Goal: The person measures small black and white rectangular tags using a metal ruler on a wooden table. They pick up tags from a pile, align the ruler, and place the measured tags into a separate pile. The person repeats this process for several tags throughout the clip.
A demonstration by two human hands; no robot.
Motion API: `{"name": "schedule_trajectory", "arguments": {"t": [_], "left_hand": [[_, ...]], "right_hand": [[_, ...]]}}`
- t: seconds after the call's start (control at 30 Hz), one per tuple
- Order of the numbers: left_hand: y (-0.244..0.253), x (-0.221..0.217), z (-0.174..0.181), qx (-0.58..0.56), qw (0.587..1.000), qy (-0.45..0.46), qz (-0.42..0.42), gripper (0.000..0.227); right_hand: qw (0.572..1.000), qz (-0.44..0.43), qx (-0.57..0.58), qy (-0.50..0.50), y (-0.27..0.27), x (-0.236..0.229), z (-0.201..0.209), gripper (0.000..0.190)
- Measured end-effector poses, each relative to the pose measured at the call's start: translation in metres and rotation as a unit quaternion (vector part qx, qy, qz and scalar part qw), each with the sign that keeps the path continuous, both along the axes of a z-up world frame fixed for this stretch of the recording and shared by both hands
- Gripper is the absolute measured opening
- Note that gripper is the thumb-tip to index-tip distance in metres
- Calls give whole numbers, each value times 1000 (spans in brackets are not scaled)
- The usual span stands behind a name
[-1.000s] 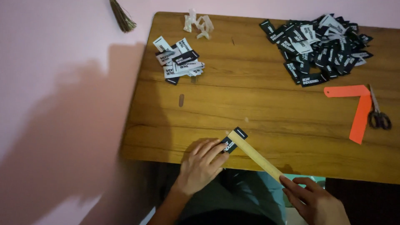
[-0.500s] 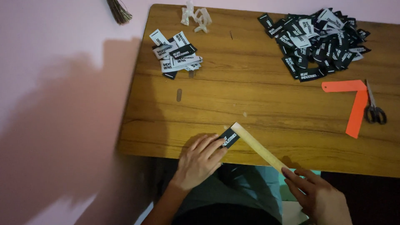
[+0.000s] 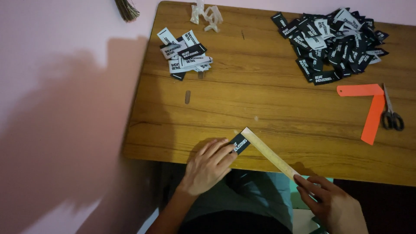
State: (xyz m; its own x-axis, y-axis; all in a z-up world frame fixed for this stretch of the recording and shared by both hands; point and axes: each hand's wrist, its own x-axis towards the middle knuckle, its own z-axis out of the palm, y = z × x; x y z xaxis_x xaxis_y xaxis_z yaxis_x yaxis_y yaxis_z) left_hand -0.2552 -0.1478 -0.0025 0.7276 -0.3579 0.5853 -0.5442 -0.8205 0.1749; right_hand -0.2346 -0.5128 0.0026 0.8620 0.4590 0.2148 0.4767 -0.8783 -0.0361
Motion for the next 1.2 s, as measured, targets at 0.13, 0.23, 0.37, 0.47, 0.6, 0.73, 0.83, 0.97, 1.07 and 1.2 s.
{"name": "schedule_trajectory", "arguments": {"t": [0.13,0.23,0.37,0.47,0.6,0.73,0.83,0.97,1.07,1.2], "left_hand": [[1,0,7,6,1000,-9,1,30],[0,0,4,10,1000,-14,11,28],[0,1,-1,9,1000,-15,9,25],[0,1,0,17,1000,-15,9,30],[0,0,3,16,1000,-23,10,26],[0,1,6,-1,1000,-23,5,20],[-1,0,3,0,1000,-19,9,21],[-1,1,2,8,1000,-18,9,27],[-1,0,5,5,999,-28,15,22],[-2,-2,13,1,1000,-16,15,20]], "right_hand": [[997,-70,-34,14,-3,-4,-7,33],[996,-68,-52,-6,-16,-7,-23,35],[998,-13,-30,-48,-5,-8,-7,35],[999,-27,-15,-31,3,-9,1,35],[998,-43,-27,-26,2,-8,-2,32],[999,-19,-15,-39,-1,-5,-8,36],[1000,-15,-15,-19,2,-5,-1,35],[999,-43,-19,-20,2,-7,-2,35],[997,-74,-26,24,3,-5,-1,34],[999,-46,-4,-17,9,-7,10,35]]}}
